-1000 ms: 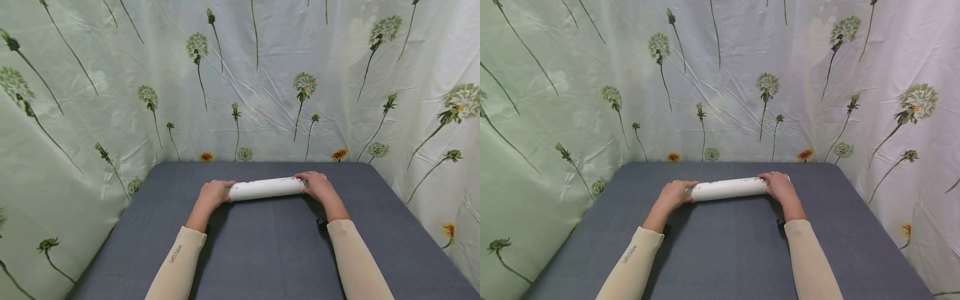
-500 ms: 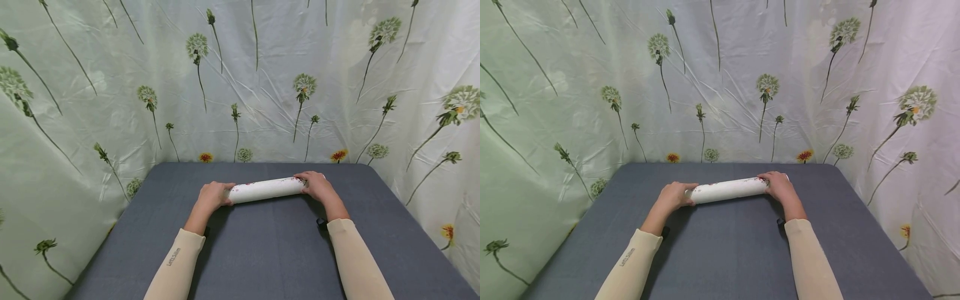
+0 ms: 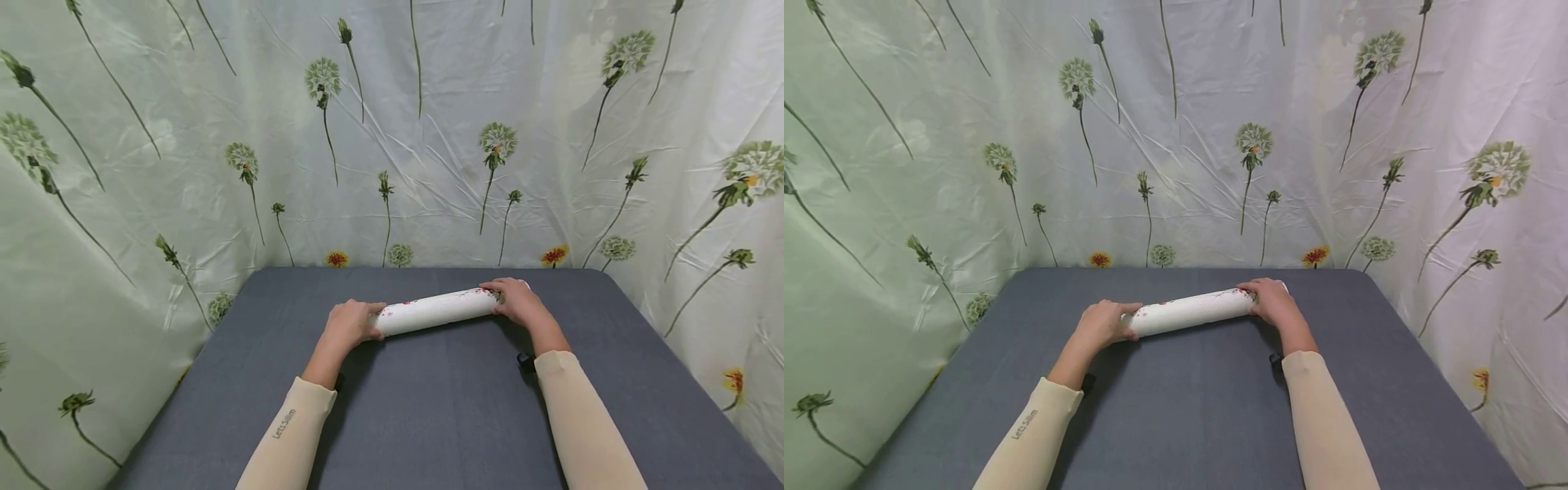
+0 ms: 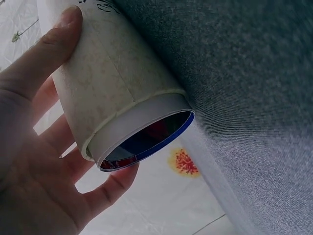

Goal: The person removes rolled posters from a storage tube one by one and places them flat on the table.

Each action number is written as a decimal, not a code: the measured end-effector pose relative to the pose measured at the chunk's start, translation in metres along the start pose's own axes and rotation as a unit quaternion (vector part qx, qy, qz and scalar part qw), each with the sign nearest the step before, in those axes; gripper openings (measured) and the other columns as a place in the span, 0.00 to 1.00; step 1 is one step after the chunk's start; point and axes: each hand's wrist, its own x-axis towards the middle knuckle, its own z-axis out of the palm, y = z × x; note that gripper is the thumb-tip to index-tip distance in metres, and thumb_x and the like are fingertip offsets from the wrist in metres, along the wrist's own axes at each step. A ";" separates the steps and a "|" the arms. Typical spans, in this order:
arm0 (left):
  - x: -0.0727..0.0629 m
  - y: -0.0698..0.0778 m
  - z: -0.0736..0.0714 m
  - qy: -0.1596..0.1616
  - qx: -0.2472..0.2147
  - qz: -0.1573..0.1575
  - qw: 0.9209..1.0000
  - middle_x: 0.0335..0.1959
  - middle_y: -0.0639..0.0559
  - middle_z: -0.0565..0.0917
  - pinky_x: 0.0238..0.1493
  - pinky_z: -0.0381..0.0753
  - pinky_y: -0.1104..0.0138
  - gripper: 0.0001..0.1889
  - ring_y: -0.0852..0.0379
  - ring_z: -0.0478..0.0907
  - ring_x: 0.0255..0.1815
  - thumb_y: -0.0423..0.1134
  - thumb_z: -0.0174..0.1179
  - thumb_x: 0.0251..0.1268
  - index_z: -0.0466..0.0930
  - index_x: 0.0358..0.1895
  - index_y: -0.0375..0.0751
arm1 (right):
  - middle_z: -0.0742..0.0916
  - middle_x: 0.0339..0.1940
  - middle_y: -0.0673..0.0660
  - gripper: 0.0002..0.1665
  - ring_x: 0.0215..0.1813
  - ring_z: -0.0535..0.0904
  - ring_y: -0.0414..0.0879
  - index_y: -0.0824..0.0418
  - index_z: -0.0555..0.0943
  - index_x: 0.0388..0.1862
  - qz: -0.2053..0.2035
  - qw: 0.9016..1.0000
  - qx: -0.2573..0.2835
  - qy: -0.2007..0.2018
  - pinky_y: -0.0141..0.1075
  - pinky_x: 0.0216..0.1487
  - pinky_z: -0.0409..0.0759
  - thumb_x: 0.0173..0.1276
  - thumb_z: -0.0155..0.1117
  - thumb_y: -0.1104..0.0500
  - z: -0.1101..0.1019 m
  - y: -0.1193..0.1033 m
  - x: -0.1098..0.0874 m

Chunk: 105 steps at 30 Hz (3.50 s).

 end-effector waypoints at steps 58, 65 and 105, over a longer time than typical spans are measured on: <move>-0.001 0.003 0.002 0.023 0.004 0.012 1.000 0.57 0.45 0.91 0.48 0.86 0.47 0.38 0.43 0.88 0.52 0.58 0.82 0.51 0.83 0.69 0.63 | 0.66 0.85 0.68 0.54 0.85 0.57 0.70 0.58 0.60 0.87 -0.102 0.984 0.135 0.063 0.70 0.80 0.57 0.69 0.76 0.48 0.008 -0.034 0.008; -0.001 0.002 0.002 0.020 -0.003 0.012 1.000 0.57 0.45 0.91 0.48 0.86 0.47 0.37 0.42 0.87 0.52 0.57 0.82 0.52 0.83 0.69 0.62 | 0.67 0.86 0.64 0.54 0.86 0.57 0.67 0.54 0.61 0.87 -0.106 0.982 0.151 0.042 0.69 0.81 0.55 0.69 0.77 0.47 0.011 -0.065 0.010; -0.001 0.004 0.002 0.019 0.005 0.012 1.000 0.50 0.46 0.92 0.44 0.85 0.48 0.37 0.44 0.87 0.44 0.57 0.82 0.51 0.85 0.68 0.60 | 0.79 0.78 0.59 0.41 0.80 0.72 0.59 0.53 0.75 0.78 -0.185 0.981 0.049 0.024 0.61 0.81 0.64 0.68 0.78 0.48 0.056 -0.149 0.018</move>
